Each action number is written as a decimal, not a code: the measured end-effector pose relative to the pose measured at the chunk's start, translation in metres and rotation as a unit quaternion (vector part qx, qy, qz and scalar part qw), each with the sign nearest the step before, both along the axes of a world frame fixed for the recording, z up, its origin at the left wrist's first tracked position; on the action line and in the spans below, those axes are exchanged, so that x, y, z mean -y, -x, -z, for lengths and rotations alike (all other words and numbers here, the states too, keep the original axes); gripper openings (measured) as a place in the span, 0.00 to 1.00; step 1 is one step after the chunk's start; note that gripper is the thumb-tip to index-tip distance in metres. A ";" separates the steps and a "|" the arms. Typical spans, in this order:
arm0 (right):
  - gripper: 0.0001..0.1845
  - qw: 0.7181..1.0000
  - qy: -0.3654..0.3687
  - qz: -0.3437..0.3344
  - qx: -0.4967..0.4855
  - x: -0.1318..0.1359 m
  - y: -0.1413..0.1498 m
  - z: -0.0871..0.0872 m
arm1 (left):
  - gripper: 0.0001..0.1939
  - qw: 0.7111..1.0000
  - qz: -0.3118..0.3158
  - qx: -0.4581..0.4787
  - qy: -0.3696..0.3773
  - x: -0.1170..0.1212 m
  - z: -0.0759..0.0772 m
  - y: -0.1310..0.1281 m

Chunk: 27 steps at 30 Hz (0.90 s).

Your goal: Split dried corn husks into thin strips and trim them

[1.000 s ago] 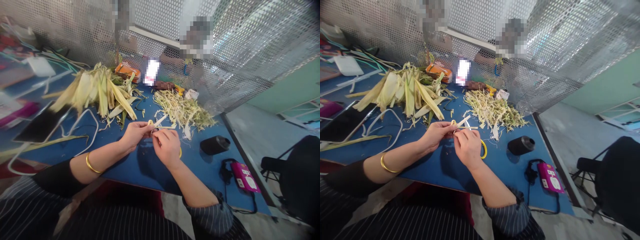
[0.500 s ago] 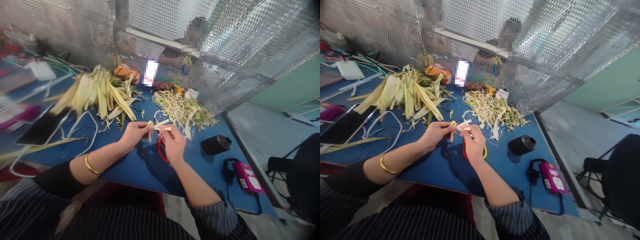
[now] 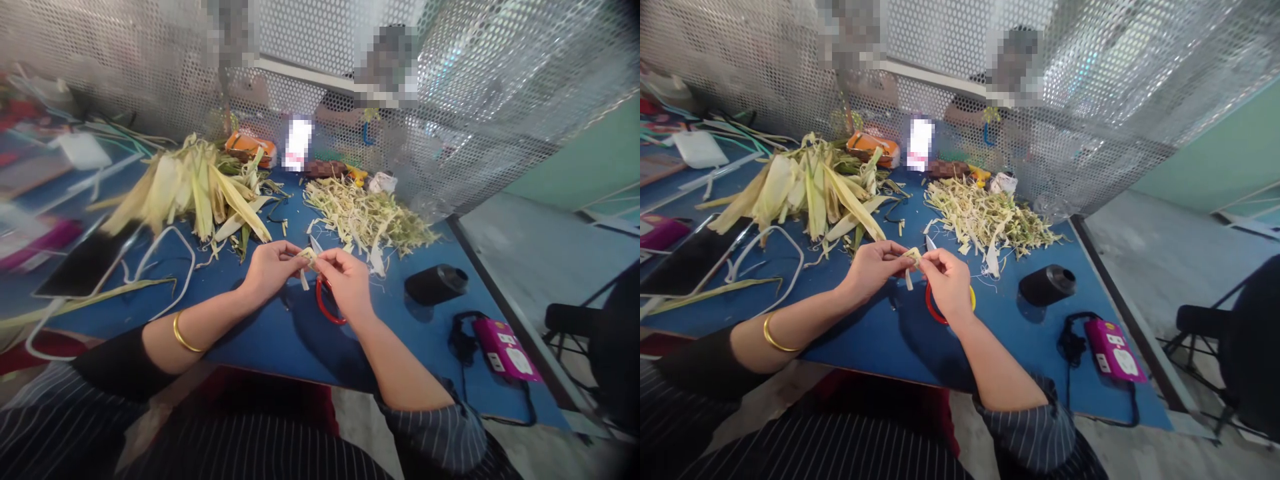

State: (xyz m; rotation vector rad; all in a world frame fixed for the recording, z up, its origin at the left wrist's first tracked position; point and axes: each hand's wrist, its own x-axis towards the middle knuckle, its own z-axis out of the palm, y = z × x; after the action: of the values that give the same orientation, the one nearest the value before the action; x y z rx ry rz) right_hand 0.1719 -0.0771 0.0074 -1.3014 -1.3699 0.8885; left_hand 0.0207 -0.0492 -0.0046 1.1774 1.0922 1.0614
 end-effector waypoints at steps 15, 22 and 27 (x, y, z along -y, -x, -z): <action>0.11 0.996 0.085 -0.004 -0.038 -0.005 -0.005 0.002 | 0.12 0.968 0.050 -0.203 -0.141 0.006 0.001 0.003; 0.11 0.990 0.133 -0.044 -0.017 -0.003 -0.008 -0.006 | 0.10 0.945 0.104 -0.257 -0.171 0.007 -0.008 0.006; 0.09 0.995 0.089 0.006 -0.032 -0.005 -0.009 -0.006 | 0.11 0.955 0.235 -0.163 -0.076 0.004 -0.006 0.006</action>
State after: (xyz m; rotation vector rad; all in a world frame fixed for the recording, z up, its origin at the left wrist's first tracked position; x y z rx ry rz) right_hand 0.1809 -0.0722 0.0137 -1.4030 -1.2543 1.0538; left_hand 0.0146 -0.0535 0.0011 1.6796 0.9188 0.5983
